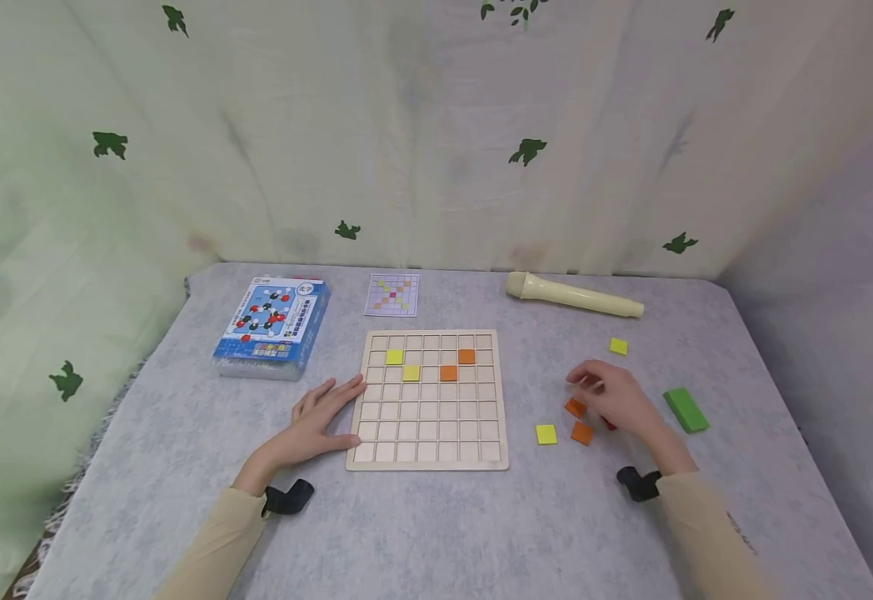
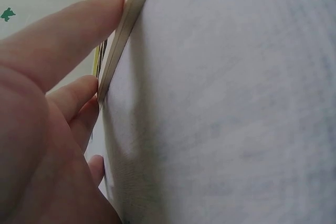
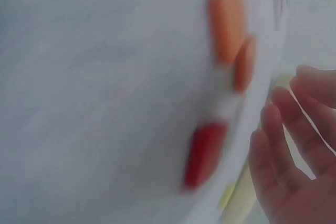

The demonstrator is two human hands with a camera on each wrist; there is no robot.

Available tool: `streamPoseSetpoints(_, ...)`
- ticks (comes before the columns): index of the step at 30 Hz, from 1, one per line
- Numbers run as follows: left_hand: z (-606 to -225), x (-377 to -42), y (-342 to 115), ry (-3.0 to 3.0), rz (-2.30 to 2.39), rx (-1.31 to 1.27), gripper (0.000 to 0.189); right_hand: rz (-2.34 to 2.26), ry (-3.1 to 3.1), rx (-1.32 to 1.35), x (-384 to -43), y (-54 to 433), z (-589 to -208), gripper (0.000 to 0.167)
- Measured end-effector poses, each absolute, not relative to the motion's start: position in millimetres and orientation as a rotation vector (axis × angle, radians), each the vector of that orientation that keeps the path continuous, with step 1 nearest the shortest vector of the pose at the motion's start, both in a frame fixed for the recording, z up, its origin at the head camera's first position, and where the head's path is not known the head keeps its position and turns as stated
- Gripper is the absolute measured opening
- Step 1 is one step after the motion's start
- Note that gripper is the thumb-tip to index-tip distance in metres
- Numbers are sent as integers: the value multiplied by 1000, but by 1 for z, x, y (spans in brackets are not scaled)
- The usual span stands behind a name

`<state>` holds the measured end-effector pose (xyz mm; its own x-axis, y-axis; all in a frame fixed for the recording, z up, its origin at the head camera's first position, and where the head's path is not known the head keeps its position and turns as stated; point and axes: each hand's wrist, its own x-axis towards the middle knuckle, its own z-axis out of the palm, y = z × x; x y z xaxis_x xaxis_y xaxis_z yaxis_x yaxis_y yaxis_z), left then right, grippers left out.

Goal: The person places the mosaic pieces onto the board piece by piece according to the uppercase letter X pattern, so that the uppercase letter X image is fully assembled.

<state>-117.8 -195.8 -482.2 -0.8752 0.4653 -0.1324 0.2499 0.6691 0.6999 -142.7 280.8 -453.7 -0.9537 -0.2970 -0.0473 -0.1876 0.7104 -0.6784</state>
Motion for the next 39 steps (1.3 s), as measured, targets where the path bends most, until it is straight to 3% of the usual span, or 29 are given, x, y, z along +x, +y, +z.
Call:
streamPoseSetpoints(9,-483,-118,-196,2582,1031,573,80,-961,2755,-330,-112,326,-459,23)
streamPoseSetpoints(15,-483,-119,-197,2582,1027,570,80,-879,2810,-422,-110,329,-461,29)
streamPoseSetpoints(23,-485,-120,-198,2584,1016,568,80,-845,2852,-436,-118,320,-461,25)
streamPoseSetpoints(29,-484,-119,-197,2585,1015,562,81,-928,2799,-512,-134,291,-451,23)
streamPoseSetpoints(39,-482,-119,-197,2581,1019,563,81,-994,2649,-683,-162,196,-444,21)
